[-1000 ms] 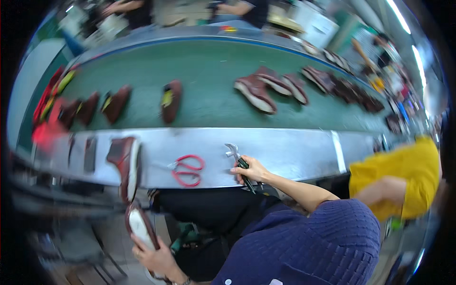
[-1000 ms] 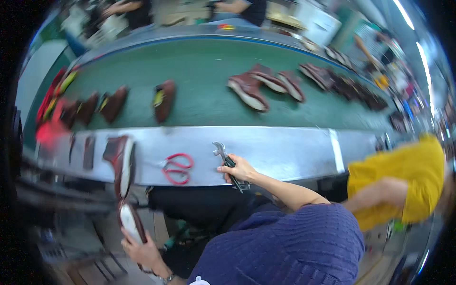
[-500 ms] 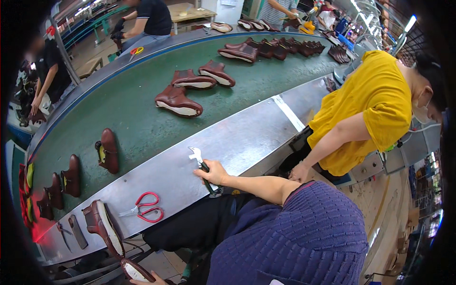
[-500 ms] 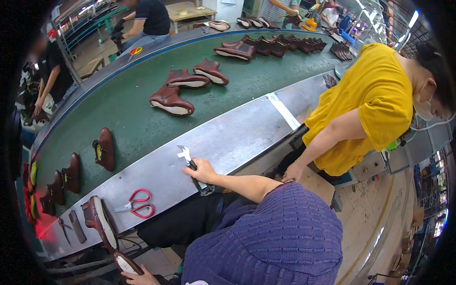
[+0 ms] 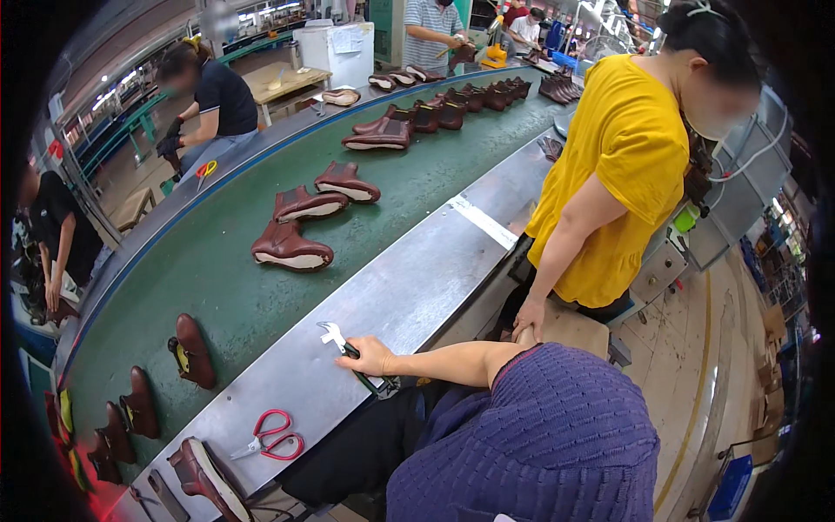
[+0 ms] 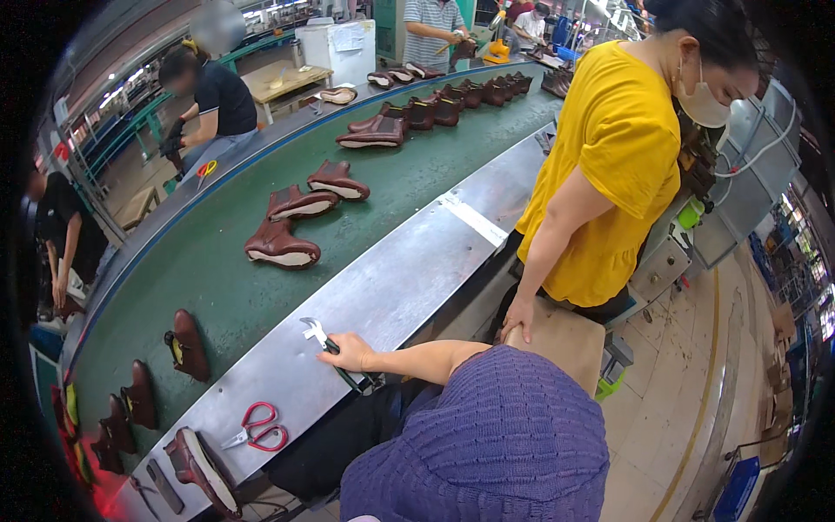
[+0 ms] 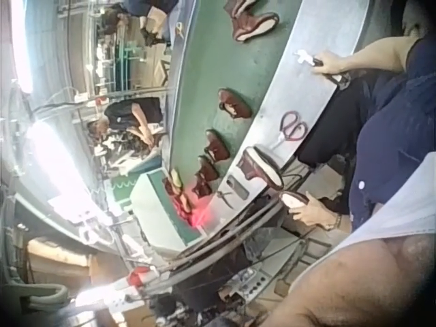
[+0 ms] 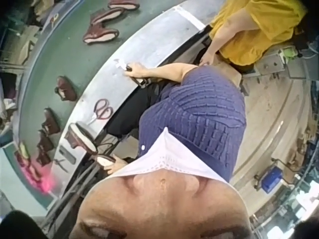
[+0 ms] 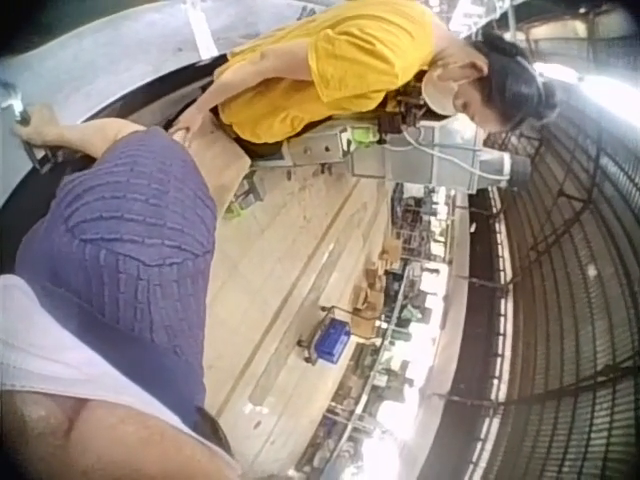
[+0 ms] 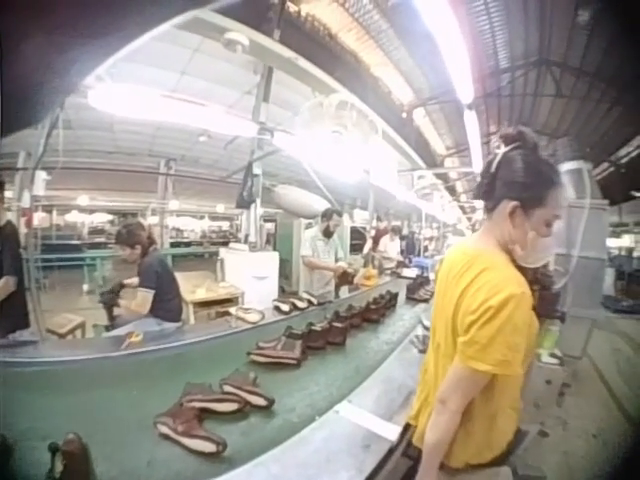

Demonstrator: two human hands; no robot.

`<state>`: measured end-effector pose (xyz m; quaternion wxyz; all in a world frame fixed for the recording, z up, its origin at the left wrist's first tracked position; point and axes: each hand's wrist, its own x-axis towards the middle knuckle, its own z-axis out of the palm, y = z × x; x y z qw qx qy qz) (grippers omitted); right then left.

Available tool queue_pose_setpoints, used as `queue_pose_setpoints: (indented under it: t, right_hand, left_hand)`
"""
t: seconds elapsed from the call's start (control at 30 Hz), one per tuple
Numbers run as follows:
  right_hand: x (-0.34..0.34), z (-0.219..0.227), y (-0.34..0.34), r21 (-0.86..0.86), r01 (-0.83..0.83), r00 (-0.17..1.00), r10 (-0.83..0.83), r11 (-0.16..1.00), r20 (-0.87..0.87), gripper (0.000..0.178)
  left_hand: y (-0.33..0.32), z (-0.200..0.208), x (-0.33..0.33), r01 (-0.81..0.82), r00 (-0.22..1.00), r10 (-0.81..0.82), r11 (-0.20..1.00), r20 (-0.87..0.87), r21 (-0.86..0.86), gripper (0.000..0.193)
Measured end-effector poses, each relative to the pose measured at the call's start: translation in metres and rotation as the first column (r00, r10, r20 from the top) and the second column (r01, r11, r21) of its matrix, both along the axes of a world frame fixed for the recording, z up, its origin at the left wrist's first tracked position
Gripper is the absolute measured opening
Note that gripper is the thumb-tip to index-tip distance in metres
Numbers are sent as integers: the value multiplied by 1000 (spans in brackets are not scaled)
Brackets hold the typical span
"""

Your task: Assembling a leather shoe upper onto a last using pliers and a hammer.

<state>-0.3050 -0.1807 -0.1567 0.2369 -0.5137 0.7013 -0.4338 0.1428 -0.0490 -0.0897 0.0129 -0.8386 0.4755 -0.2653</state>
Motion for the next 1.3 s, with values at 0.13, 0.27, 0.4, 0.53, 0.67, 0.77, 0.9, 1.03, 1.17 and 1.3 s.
queue_pose_setpoints:
  t: [0.13, 0.27, 0.4, 0.53, 0.67, 0.77, 0.9, 1.03, 1.17, 1.3]
  right_hand:
    - [2, -2, -4, -6, -9, 1000, 9, 1000, 0, 46]
    - [0, -7, -6, -24, -12, 999, 11, 1000, -40, 46]
    - [1, -12, -10, -23, -11, 1000, 11, 1000, -24, 45]
    - [4, -10, -7, -35, -6, 1000, 6, 999, -15, 45]
    - [7, -2, -6, -30, -26, 1000, 27, 999, 5, 45]
    - [2, -2, -3, -24, -22, 1000, 22, 999, 4, 44]
    - [4, -6, -6, -14, -22, 999, 21, 1000, -27, 45]
    - [4, -7, -9, -9, -26, 1000, 26, 1000, -7, 46]
    - [5, 4, -7, 12, -46, 999, 46, 999, -22, 46]
    - [6, 2, -6, 10, -42, 999, 42, 999, -25, 46]
  left_hand:
    - [1, -29, 16, 102, 991, -86, 980, 99, -170, 107]
    - [-5, -18, 10, 81, 994, -93, 981, -61, -176, 105]
    - [-4, 0, 6, 107, 987, -118, 989, -112, -101, 103]
    - [-1, 13, 3, 167, 983, -168, 986, -78, -19, 99]
    - [-30, -18, 34, 542, 778, -629, 679, -10, -496, 96]
    - [-26, -4, 17, 655, 624, -766, 408, 152, -636, 97]
    - [1, 33, -12, 69, 979, -53, 995, -199, 74, 98]
    - [0, 34, -13, 42, 982, -27, 996, -188, 76, 96]
    - [-10, 10, -4, -74, 993, 83, 991, -87, 109, 96]
    - [-8, 7, 4, -24, 993, 32, 997, -111, 72, 96]
